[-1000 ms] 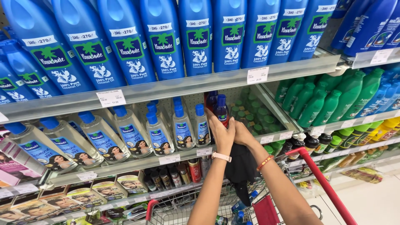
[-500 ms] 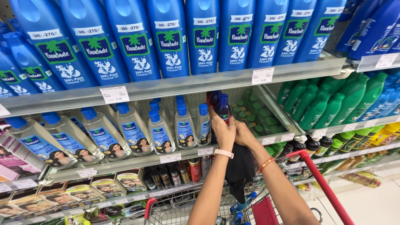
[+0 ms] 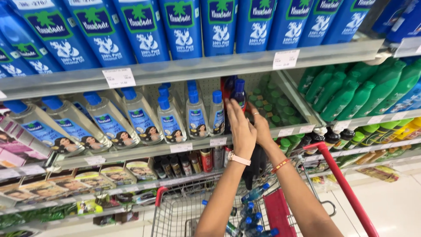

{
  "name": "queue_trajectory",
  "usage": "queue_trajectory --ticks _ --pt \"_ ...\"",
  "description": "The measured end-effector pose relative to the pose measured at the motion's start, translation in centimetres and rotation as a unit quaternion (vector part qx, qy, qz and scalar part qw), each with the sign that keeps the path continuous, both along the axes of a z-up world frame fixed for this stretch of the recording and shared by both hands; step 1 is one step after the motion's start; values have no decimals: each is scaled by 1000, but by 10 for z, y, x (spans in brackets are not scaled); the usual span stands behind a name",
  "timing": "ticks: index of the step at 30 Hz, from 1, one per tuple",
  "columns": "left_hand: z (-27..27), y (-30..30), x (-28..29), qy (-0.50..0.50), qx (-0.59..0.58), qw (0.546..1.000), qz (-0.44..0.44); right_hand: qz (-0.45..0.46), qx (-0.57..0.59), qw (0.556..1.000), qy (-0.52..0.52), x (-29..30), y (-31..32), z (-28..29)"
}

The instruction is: The recorder is selecting and placing various hair care products into a shopping cart in a convenience store.

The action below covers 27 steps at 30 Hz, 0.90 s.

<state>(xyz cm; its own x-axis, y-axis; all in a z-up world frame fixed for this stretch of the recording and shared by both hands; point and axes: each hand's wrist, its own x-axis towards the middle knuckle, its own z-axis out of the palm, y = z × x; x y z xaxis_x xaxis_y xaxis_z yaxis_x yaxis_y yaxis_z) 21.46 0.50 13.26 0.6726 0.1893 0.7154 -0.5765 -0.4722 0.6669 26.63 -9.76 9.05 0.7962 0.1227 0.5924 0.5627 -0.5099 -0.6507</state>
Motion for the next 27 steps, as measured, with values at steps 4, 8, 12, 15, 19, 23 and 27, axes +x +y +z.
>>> queue_trajectory --ticks 4,8,12,15,19,23,27 --pt "18 26 -10 -56 53 996 37 -56 31 987 -149 -27 12 -2" --pt "44 63 -2 -91 123 980 125 -136 42 974 -174 -44 27 -39" --pt "58 82 19 -76 200 964 160 -61 -2 982 -177 -51 60 -26" --pt "61 89 33 -117 257 935 214 -72 -32 995 -60 -47 76 -15" --pt "69 90 38 -70 296 929 209 -76 -39 996 10 -38 86 -1" --pt "73 94 37 -78 302 935 167 -74 -39 996 38 -32 87 4" --pt "78 97 36 -69 307 938 144 -120 -53 991 0 -23 85 -9"
